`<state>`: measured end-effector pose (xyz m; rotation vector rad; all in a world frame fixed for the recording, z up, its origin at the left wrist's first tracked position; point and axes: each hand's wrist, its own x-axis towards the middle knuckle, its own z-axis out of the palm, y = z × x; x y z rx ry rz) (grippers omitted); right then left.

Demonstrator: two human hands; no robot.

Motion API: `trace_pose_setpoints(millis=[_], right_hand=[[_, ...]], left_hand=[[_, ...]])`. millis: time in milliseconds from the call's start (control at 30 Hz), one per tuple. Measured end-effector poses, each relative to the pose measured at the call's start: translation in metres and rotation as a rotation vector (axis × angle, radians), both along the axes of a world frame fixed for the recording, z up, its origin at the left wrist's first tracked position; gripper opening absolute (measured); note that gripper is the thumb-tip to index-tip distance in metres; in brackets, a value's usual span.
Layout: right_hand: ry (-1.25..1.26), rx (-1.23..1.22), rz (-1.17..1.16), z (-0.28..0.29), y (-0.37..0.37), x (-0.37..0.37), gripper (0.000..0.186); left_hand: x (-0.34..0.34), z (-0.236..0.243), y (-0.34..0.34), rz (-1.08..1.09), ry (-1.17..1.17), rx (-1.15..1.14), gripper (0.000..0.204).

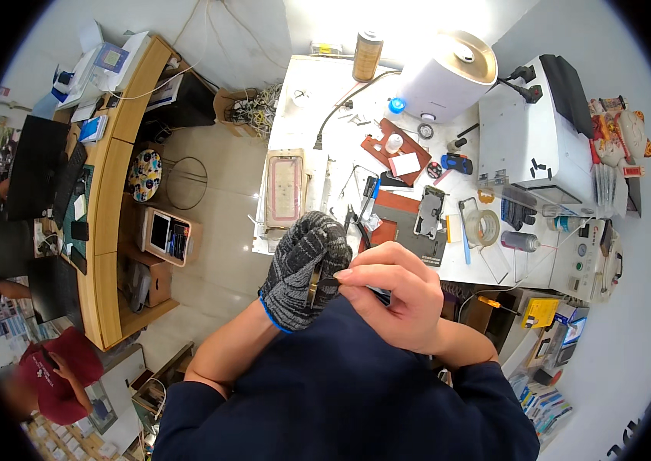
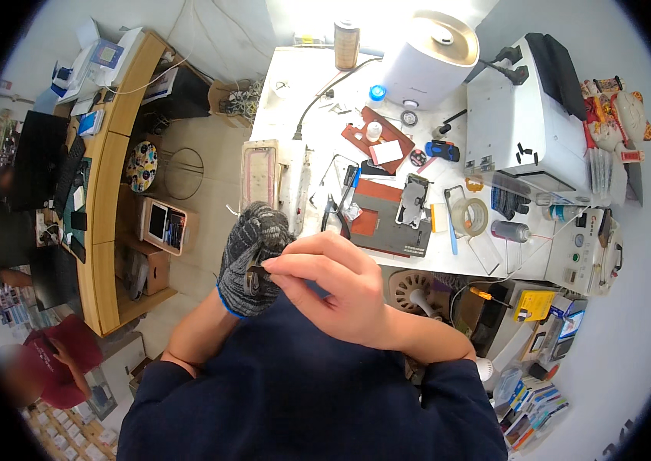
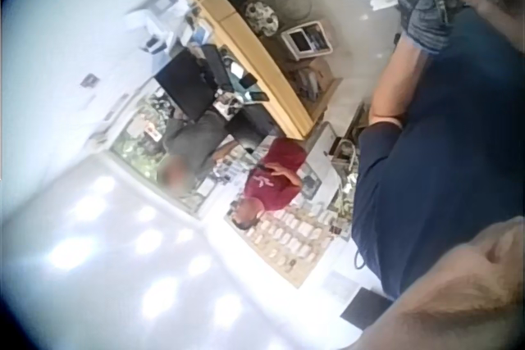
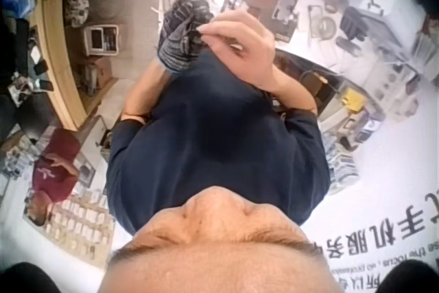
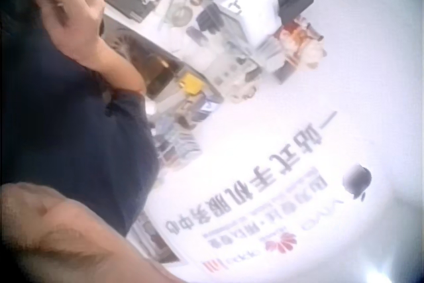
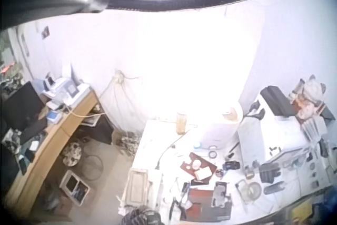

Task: The person handles a small circular component and a smartphone in a workshop. They apply a liquid substance to the phone's edge and use a metal tool to pry open the device's back cover. The person then removes the back cover and manipulates internal components.

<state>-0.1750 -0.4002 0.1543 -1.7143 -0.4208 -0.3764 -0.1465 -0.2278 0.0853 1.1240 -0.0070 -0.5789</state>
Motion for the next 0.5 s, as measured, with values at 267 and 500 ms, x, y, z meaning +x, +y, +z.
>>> trace_pose_setpoints(millis=[267,500], right_hand=[[-0.139,-0.097,-0.148,0.006,0.017,0.005,0.029],[-0.196,-0.133,-0.168,0.007,0.021,0.013,0.031]], left_hand=[[0.003,-0.01,-0.002,-0.308,-0.417,0.325,0.019],[0.01,-0.001,-0.003,-0.323,-0.543,0.35,0.016]])
